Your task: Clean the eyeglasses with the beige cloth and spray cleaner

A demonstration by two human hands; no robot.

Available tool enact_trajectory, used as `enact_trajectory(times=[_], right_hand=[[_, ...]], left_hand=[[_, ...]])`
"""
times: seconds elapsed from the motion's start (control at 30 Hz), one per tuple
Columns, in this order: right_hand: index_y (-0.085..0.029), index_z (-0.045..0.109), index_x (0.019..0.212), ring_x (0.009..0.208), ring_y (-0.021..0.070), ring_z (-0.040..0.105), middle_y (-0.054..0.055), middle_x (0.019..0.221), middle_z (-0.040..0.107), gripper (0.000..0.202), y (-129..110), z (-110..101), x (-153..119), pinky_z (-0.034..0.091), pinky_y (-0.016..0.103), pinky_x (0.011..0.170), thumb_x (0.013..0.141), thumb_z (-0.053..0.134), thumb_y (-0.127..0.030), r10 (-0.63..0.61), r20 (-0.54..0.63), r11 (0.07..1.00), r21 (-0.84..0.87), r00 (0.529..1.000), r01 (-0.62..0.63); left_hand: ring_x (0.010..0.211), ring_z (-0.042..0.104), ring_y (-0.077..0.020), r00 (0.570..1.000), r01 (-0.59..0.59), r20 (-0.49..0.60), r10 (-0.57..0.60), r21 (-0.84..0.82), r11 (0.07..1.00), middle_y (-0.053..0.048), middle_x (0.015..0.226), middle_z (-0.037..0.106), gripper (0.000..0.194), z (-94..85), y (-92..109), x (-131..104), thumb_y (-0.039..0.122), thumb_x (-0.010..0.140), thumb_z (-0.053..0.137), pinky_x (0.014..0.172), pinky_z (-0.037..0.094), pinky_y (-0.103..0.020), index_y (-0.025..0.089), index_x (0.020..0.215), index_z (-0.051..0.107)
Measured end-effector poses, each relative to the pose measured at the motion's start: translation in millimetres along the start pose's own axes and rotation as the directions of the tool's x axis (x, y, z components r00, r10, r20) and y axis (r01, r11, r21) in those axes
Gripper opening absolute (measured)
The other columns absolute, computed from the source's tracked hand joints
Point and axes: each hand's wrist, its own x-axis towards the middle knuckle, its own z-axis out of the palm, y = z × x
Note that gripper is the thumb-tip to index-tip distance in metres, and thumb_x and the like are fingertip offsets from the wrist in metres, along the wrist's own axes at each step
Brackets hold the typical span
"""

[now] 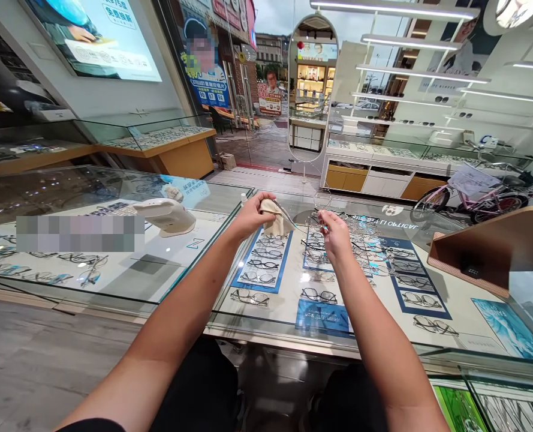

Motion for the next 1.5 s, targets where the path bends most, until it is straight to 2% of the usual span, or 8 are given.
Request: enact_trajectory(times=[0.23, 0.5, 0.67, 0.77, 0.87, 1.03, 1.23, 1.5], right_hand=[[-0.025, 0.078, 0.080, 0.072, 0.0142, 0.056, 0.001, 0.082, 0.073, 0.036, 0, -2, 1, 0.038, 0.028, 0.060, 0.056, 0.095, -0.046, -0.002, 0.003, 1.000, 0.017, 1.000, 0.002], [-0.025, 0.078, 0.081, 0.073, 0.0137, 0.056, 0.000, 0.083, 0.072, 0.036, -1, -1, 0, 0.038, 0.027, 0.061, 0.056, 0.096, -0.045, 0.005, 0.009, 1.000, 0.028, 1.000, -0.005], [-0.024, 0.079, 0.080, 0.072, 0.0131, 0.055, 0.000, 0.081, 0.072, 0.039, -1, -1, 0, 0.038, 0.027, 0.060, 0.053, 0.097, -0.044, 0.015, -0.003, 0.999, 0.043, 1.000, -0.015], [-0.024, 0.079, 0.081, 0.073, 0.0131, 0.056, 0.000, 0.082, 0.073, 0.039, -1, -1, 0, 0.038, 0.026, 0.060, 0.053, 0.098, -0.044, 0.012, -0.002, 0.999, 0.042, 1.000, -0.012], [-0.024, 0.078, 0.081, 0.072, 0.0135, 0.056, 0.000, 0.083, 0.073, 0.039, -1, -1, 0, 0.038, 0.026, 0.059, 0.054, 0.097, -0.045, 0.002, 0.002, 1.000, 0.031, 1.000, -0.002], [-0.023, 0.079, 0.079, 0.072, 0.0113, 0.055, 0.000, 0.081, 0.071, 0.041, -3, 0, -1, 0.039, 0.024, 0.059, 0.050, 0.099, -0.045, 0.026, 0.003, 0.998, 0.055, 1.000, -0.027], [-0.023, 0.080, 0.079, 0.074, 0.0119, 0.055, 0.000, 0.083, 0.072, 0.039, -3, 2, -2, 0.039, 0.024, 0.060, 0.050, 0.097, -0.044, 0.031, -0.006, 0.998, 0.049, 0.999, -0.031], [-0.022, 0.079, 0.080, 0.073, 0.0110, 0.055, 0.000, 0.083, 0.071, 0.039, -3, 1, -2, 0.038, 0.022, 0.059, 0.053, 0.096, -0.045, 0.019, 0.000, 0.999, 0.043, 1.000, -0.019]], left_hand=[[0.082, 0.070, -0.0166, 0.999, 0.013, 0.035, -0.005, -0.230, 0.973, -0.001, 0.094, 0.071, 0.066, 0.6, -7, 3, 0.022, 0.057, 0.094, 0.077, 0.054, -0.027, 0.020, 0.111, 0.056], [0.068, 0.065, -0.0143, 0.964, 0.246, -0.086, -0.253, -0.085, 0.965, -0.004, 0.081, 0.072, 0.046, -9.6, -36, 16, 0.031, 0.066, 0.095, 0.061, 0.048, -0.024, 0.014, 0.100, 0.070], [0.082, 0.070, -0.0140, 0.984, 0.166, -0.004, -0.176, -0.321, 0.933, -0.006, 0.099, 0.076, 0.039, -10.0, -35, 20, 0.019, 0.075, 0.083, 0.076, 0.055, -0.024, 0.015, 0.112, 0.072], [0.089, 0.073, -0.0180, 0.978, 0.197, -0.097, -0.184, 0.150, 0.969, -0.009, 0.114, 0.076, 0.045, -14.7, -37, 19, 0.014, 0.079, 0.074, 0.079, 0.057, -0.028, 0.017, 0.123, 0.070], [0.109, 0.071, -0.0257, 0.963, 0.255, -0.219, -0.155, 0.563, 0.786, -0.011, 0.126, 0.074, 0.044, -21.0, -43, 16, 0.009, 0.078, 0.071, 0.094, 0.056, -0.034, 0.019, 0.121, 0.072], [0.131, 0.060, -0.0388, 0.951, 0.305, -0.272, -0.148, 0.741, 0.599, -0.021, 0.144, 0.061, 0.045, -16.3, -45, 7, 0.010, 0.079, 0.075, 0.111, 0.047, -0.049, 0.017, 0.123, 0.070], [0.131, 0.059, -0.0390, 0.984, 0.159, -0.148, -0.103, 0.981, 0.113, -0.024, 0.139, 0.060, 0.036, -0.1, -35, -1, 0.013, 0.092, 0.059, 0.103, 0.052, -0.047, 0.012, 0.126, 0.070], [0.104, 0.072, -0.0320, 0.972, -0.009, 0.041, -0.230, 0.990, 0.141, -0.019, 0.112, 0.077, 0.024, 4.6, -43, -1, 0.012, 0.089, 0.056, 0.086, 0.053, -0.039, 0.015, 0.096, 0.079]])
